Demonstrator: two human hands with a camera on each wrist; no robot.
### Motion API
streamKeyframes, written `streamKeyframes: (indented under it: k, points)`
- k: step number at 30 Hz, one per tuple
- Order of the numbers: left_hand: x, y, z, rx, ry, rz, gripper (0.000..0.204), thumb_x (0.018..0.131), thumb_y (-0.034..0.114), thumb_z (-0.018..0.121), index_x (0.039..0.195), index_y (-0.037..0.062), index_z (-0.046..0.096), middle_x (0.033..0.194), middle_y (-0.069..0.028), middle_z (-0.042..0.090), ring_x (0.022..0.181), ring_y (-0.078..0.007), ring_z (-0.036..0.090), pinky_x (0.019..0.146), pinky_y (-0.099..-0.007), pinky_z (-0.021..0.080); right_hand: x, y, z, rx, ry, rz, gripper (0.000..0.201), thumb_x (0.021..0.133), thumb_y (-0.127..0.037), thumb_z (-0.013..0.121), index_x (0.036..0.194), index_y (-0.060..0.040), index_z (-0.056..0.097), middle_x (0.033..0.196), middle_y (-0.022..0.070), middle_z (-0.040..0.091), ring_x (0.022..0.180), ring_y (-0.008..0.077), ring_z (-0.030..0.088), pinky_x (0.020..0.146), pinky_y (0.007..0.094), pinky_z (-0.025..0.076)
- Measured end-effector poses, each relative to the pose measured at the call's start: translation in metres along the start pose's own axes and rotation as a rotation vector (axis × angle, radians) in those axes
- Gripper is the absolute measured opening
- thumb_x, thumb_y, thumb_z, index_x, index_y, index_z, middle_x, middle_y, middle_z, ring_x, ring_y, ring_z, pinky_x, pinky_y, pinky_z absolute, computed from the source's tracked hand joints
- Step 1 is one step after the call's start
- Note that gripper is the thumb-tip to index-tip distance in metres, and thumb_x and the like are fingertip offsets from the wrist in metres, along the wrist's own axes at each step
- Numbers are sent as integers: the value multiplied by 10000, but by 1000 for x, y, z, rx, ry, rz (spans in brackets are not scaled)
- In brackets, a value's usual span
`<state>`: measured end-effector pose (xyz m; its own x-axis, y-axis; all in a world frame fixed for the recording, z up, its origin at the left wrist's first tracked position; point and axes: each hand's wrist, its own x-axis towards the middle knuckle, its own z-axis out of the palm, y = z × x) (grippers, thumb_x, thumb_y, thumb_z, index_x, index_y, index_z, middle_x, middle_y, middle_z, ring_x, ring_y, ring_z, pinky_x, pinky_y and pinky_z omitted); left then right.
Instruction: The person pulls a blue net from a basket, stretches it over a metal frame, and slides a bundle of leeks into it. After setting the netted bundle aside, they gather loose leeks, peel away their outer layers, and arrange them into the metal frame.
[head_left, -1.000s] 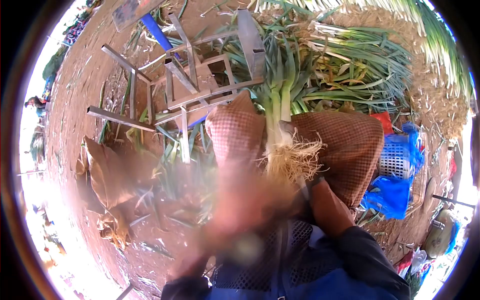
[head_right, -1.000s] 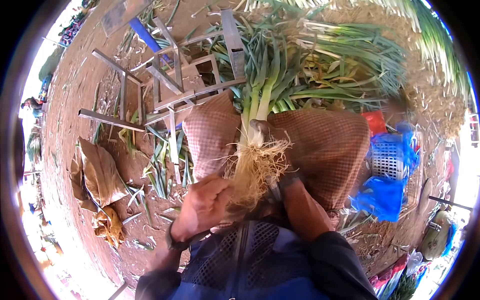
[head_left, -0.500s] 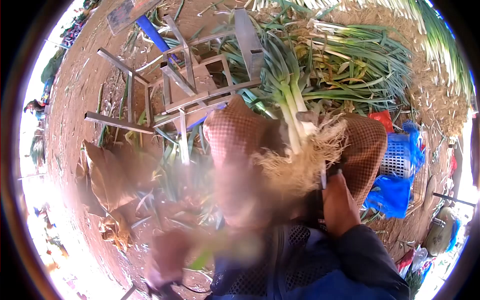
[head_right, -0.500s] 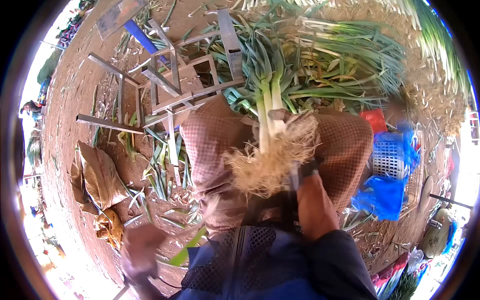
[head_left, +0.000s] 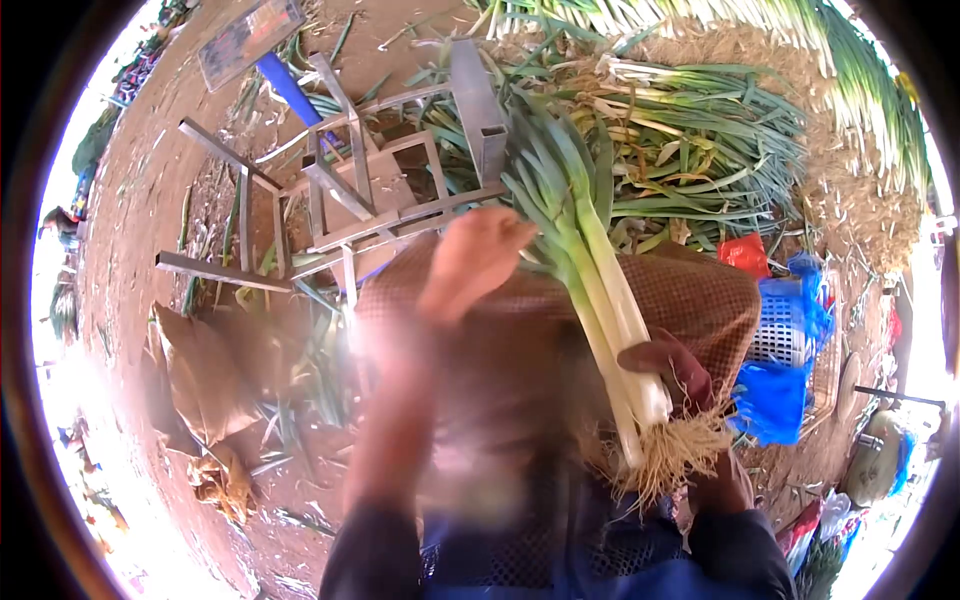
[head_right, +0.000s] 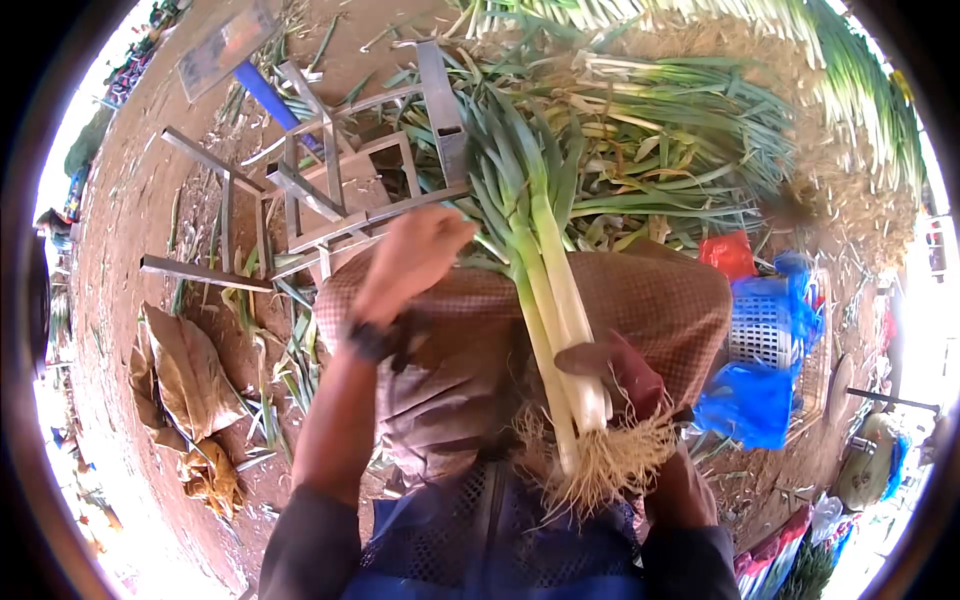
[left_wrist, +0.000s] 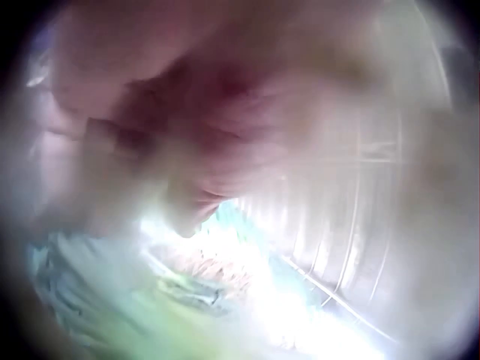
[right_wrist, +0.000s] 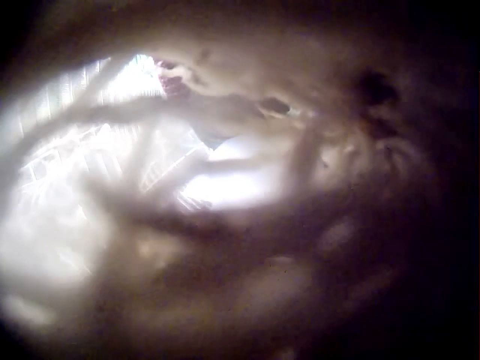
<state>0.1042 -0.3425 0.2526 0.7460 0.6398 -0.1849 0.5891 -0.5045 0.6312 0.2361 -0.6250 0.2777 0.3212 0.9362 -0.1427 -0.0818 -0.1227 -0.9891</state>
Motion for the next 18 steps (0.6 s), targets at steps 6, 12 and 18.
streamKeyframes:
  k: [6,12,18]
  points:
    - [74,8,91,-281,128,-192,518,822,485,782,870,-28,726,727,-202,685,679,-309,688,661,-412,534,2,-50,10,-79,49,104,199,880,-47,742,1055,-25,650,1225,280,627,1071,346,664,934,446,536]
    - [151,-106,176,-976,192,46,278,849,320,733,817,45,715,678,-143,673,626,-308,662,606,-422,526,-9,-21,-5,-44,-14,8,163,953,-144,676,1069,-31,662,1271,267,607,1102,335,652,923,429,550]
    - [55,-105,-40,-197,577,-502,239,869,241,567,829,89,747,764,-94,713,638,-257,654,607,-411,498,-28,-16,-13,22,140,-84,235,978,-257,644,1075,-42,646,1241,231,589,1045,341,669,950,447,556]
